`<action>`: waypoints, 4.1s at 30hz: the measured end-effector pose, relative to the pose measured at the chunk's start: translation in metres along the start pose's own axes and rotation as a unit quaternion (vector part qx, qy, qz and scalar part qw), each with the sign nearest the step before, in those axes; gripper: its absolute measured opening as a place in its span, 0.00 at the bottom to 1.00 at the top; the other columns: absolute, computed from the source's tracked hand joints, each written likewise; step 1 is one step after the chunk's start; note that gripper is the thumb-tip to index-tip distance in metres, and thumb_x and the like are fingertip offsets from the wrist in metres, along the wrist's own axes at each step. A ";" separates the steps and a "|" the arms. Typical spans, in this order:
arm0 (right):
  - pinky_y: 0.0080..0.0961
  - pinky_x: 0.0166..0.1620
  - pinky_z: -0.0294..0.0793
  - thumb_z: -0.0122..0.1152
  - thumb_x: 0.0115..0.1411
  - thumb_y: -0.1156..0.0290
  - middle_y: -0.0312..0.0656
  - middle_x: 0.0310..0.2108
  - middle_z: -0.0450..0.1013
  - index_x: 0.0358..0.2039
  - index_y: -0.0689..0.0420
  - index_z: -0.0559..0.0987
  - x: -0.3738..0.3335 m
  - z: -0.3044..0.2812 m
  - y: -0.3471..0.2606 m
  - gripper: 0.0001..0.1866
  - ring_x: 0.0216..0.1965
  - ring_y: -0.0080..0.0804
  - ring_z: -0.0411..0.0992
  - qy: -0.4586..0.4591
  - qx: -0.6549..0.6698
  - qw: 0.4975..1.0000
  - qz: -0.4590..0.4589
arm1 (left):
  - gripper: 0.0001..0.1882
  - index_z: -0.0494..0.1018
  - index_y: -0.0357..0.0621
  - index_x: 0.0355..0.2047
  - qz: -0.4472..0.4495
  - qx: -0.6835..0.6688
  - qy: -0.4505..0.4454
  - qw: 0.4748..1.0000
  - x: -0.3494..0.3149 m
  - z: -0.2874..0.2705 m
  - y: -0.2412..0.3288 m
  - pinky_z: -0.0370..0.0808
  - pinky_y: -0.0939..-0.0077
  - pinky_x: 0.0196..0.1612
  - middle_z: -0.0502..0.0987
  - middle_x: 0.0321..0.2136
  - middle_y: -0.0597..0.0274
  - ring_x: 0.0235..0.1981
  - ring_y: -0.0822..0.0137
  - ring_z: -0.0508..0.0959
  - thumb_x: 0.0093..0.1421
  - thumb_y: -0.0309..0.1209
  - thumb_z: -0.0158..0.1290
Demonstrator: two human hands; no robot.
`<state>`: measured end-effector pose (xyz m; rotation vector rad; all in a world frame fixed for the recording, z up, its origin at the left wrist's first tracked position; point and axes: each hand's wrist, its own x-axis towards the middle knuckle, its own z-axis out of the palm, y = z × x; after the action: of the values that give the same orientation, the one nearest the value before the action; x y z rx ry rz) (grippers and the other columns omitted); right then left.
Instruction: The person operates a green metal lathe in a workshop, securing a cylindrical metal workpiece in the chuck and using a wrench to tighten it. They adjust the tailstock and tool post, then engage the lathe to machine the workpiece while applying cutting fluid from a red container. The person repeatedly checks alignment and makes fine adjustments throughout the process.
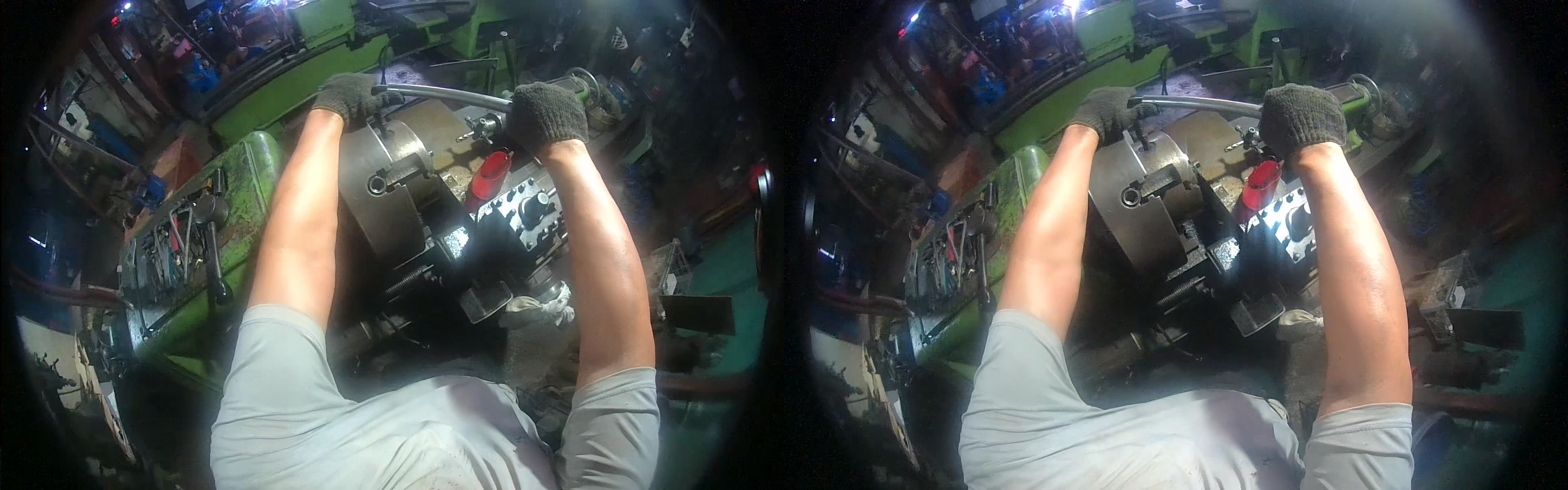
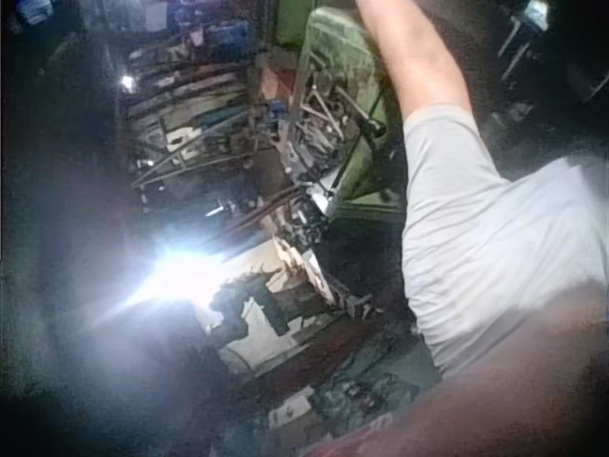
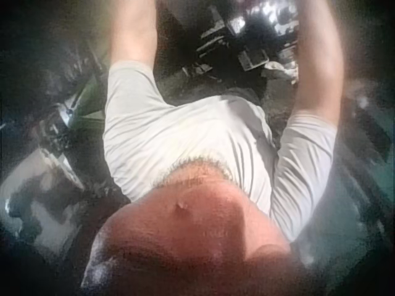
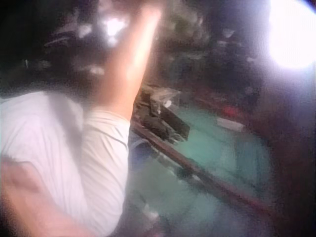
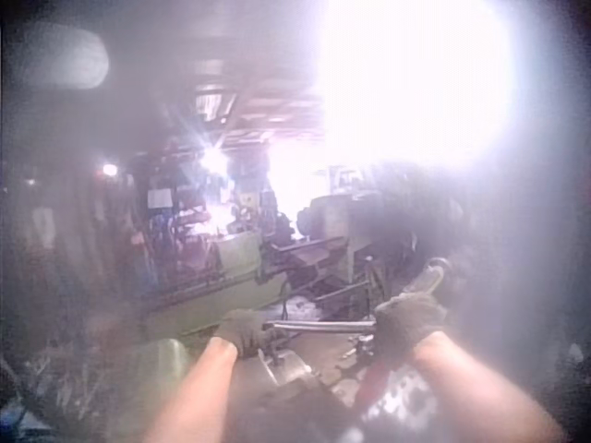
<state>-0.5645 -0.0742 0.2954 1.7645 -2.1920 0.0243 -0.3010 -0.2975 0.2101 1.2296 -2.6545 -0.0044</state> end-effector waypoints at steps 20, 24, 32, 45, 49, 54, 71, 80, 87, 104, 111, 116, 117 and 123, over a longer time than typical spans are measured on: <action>0.34 0.37 0.76 0.66 0.63 0.64 0.46 0.31 0.81 0.39 0.59 0.83 -0.022 0.023 0.060 0.11 0.30 0.38 0.78 -0.091 0.257 0.949 -0.157 | 0.14 0.81 0.48 0.34 0.020 0.095 0.094 0.991 -0.019 -0.020 0.020 0.77 0.49 0.47 0.82 0.35 0.46 0.43 0.45 0.82 0.51 0.42 0.60; 0.36 0.38 0.76 0.66 0.65 0.60 0.46 0.30 0.80 0.45 0.59 0.83 -0.038 0.061 0.073 0.16 0.32 0.36 0.79 -0.073 0.523 0.838 -0.141 | 0.11 0.81 0.50 0.32 0.035 0.140 0.107 0.984 -0.016 -0.014 0.037 0.77 0.50 0.44 0.82 0.33 0.49 0.41 0.47 0.83 0.50 0.38 0.60; 0.27 0.41 0.78 0.70 0.64 0.61 0.40 0.35 0.84 0.48 0.59 0.84 -0.045 0.040 0.104 0.17 0.35 0.28 0.80 -0.090 0.674 0.727 -0.099 | 0.09 0.82 0.56 0.35 0.010 0.249 0.032 0.968 -0.011 -0.092 0.101 0.79 0.51 0.41 0.83 0.28 0.54 0.35 0.49 0.84 0.52 0.37 0.62; 0.27 0.43 0.72 0.70 0.62 0.42 0.35 0.37 0.73 0.53 0.65 0.80 -0.197 0.114 0.153 0.36 0.39 0.27 0.72 -0.023 0.780 0.626 -0.016 | 0.23 0.83 0.58 0.51 -0.100 0.088 0.064 0.989 -0.321 -0.098 0.221 0.74 0.51 0.38 0.79 0.29 0.57 0.33 0.50 0.80 0.51 0.35 0.64; 0.35 0.48 0.75 0.68 0.67 0.52 0.43 0.45 0.79 0.54 0.66 0.79 -0.268 0.188 0.143 0.28 0.45 0.36 0.76 -0.019 0.670 0.742 0.001 | 0.19 0.84 0.49 0.50 -0.258 -0.034 0.298 0.919 -0.468 -0.016 0.230 0.74 0.56 0.39 0.78 0.30 0.52 0.31 0.50 0.77 0.57 0.31 0.61; 0.35 0.55 0.75 0.67 0.68 0.64 0.43 0.50 0.80 0.53 0.66 0.80 -0.350 0.241 0.146 0.20 0.48 0.35 0.78 -0.278 0.453 0.845 -0.056 | 0.16 0.80 0.45 0.53 -0.579 -0.376 0.401 0.602 -0.612 0.102 0.275 0.75 0.65 0.45 0.78 0.34 0.59 0.35 0.61 0.76 0.64 0.29 0.59; 0.37 0.54 0.76 0.66 0.66 0.65 0.47 0.48 0.82 0.51 0.64 0.82 -0.601 0.293 0.138 0.18 0.47 0.42 0.79 -0.475 0.279 0.819 0.159 | 0.26 0.68 0.56 0.60 -0.622 -0.627 0.410 0.228 -0.687 0.300 0.213 0.75 0.63 0.48 0.76 0.49 0.65 0.47 0.65 0.76 0.66 0.41 0.64; 0.40 0.54 0.76 0.66 0.65 0.64 0.50 0.48 0.82 0.50 0.63 0.83 -0.649 0.244 0.133 0.18 0.48 0.47 0.80 -0.449 0.288 0.818 0.217 | 0.30 0.67 0.52 0.65 -0.631 -0.627 0.351 0.291 -0.617 0.378 0.165 0.74 0.53 0.54 0.76 0.55 0.57 0.52 0.53 0.78 0.67 0.49 0.56; 0.42 0.54 0.76 0.66 0.64 0.64 0.52 0.48 0.82 0.49 0.62 0.83 -0.686 0.223 0.153 0.18 0.49 0.50 0.80 -0.433 0.276 0.812 0.277 | 0.34 0.76 0.42 0.57 -0.645 -0.512 0.168 0.542 -0.659 0.468 0.100 0.73 0.54 0.58 0.77 0.54 0.38 0.55 0.44 0.79 0.68 0.59 0.48; 0.38 0.56 0.74 0.62 0.69 0.65 0.51 0.50 0.78 0.54 0.64 0.80 -0.162 0.192 0.176 0.18 0.52 0.42 0.77 0.183 0.495 0.843 0.104 | 0.22 0.75 0.34 0.52 -0.469 0.002 0.427 0.773 -0.464 0.007 0.052 0.70 0.56 0.59 0.78 0.50 0.42 0.55 0.48 0.76 0.75 0.44 0.48; 0.47 0.55 0.75 0.60 0.67 0.53 0.53 0.48 0.79 0.51 0.57 0.81 -0.013 0.193 0.159 0.22 0.52 0.54 0.77 0.027 0.351 0.935 -0.038 | 0.17 0.74 0.51 0.58 -0.344 0.409 -0.108 0.838 -0.422 -0.044 -0.050 0.78 0.51 0.49 0.78 0.47 0.38 0.48 0.41 0.81 0.70 0.31 0.47; 0.50 0.46 0.78 0.59 0.67 0.49 0.51 0.40 0.81 0.44 0.55 0.82 -0.012 0.195 0.160 0.21 0.43 0.54 0.80 -0.058 0.312 0.947 -0.057 | 0.18 0.74 0.54 0.58 -0.401 0.356 -0.176 0.825 -0.376 -0.038 -0.022 0.80 0.49 0.46 0.79 0.46 0.38 0.45 0.40 0.82 0.70 0.30 0.48; 0.49 0.43 0.79 0.59 0.67 0.48 0.48 0.36 0.81 0.42 0.54 0.82 -0.011 0.199 0.159 0.21 0.39 0.52 0.81 -0.021 0.335 0.940 -0.062 | 0.18 0.74 0.55 0.58 -0.407 0.355 -0.180 0.822 -0.370 -0.035 -0.016 0.80 0.49 0.45 0.79 0.46 0.38 0.45 0.40 0.82 0.70 0.30 0.48; 0.50 0.44 0.78 0.56 0.68 0.47 0.51 0.35 0.82 0.41 0.55 0.82 -0.010 0.197 0.157 0.22 0.40 0.53 0.82 -0.063 0.302 0.950 -0.041 | 0.18 0.74 0.58 0.58 -0.412 0.361 -0.165 0.820 -0.340 -0.027 -0.008 0.81 0.47 0.40 0.80 0.44 0.38 0.41 0.38 0.84 0.69 0.29 0.48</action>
<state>-0.7599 -0.0700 0.1362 2.2177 -2.3595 0.6446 -0.0766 -0.0439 0.1703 2.7502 -2.1396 0.7712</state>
